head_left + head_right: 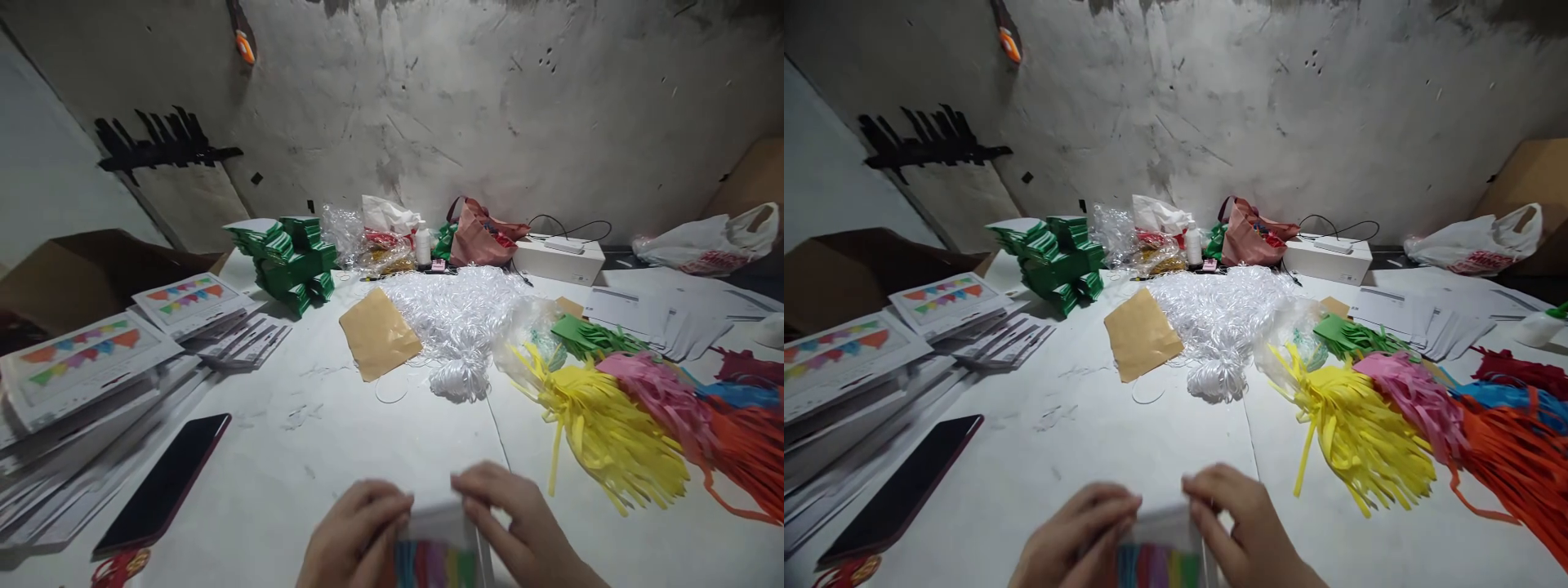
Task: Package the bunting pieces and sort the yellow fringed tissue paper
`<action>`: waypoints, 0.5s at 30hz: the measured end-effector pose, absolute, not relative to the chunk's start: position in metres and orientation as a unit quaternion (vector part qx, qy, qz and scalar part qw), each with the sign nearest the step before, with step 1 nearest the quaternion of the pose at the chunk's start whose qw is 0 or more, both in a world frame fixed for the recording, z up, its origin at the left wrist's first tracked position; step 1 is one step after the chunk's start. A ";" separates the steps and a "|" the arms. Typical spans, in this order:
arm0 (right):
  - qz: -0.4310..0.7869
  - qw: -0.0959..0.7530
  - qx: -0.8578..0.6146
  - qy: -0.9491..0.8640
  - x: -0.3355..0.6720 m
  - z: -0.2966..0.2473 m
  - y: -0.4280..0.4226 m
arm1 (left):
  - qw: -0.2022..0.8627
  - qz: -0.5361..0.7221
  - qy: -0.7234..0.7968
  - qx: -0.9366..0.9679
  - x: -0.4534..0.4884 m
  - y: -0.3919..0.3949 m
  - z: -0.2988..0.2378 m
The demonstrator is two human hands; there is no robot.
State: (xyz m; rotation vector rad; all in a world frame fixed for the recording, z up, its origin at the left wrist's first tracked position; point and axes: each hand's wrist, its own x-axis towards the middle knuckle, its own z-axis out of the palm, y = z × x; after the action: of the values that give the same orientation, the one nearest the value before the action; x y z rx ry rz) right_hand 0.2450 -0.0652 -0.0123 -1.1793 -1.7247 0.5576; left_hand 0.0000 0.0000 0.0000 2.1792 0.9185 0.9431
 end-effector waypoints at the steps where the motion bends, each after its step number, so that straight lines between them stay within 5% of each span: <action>1: 0.182 0.476 -0.515 -0.689 0.239 -0.007 -0.057 | 0.326 0.339 0.382 0.796 0.005 0.017 0.008; 4: 0.090 0.393 -0.566 -0.719 0.211 -0.002 -0.029 | 0.370 0.300 0.467 0.745 0.022 0.082 0.015; 8: 0.113 0.246 -0.547 -0.792 0.177 -0.042 0.000 | 0.384 0.283 0.504 0.720 0.035 0.147 -0.018; 15: -0.008 0.273 -0.465 -0.842 0.175 -0.162 0.043 | 0.377 0.295 0.501 0.722 0.030 0.157 -0.071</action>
State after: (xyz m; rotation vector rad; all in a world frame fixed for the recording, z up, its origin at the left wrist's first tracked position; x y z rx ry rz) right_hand 0.1749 0.0430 -0.1624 -1.2523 -2.2648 -0.0219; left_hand 0.0303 0.1575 -0.0712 1.8458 1.2802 0.7533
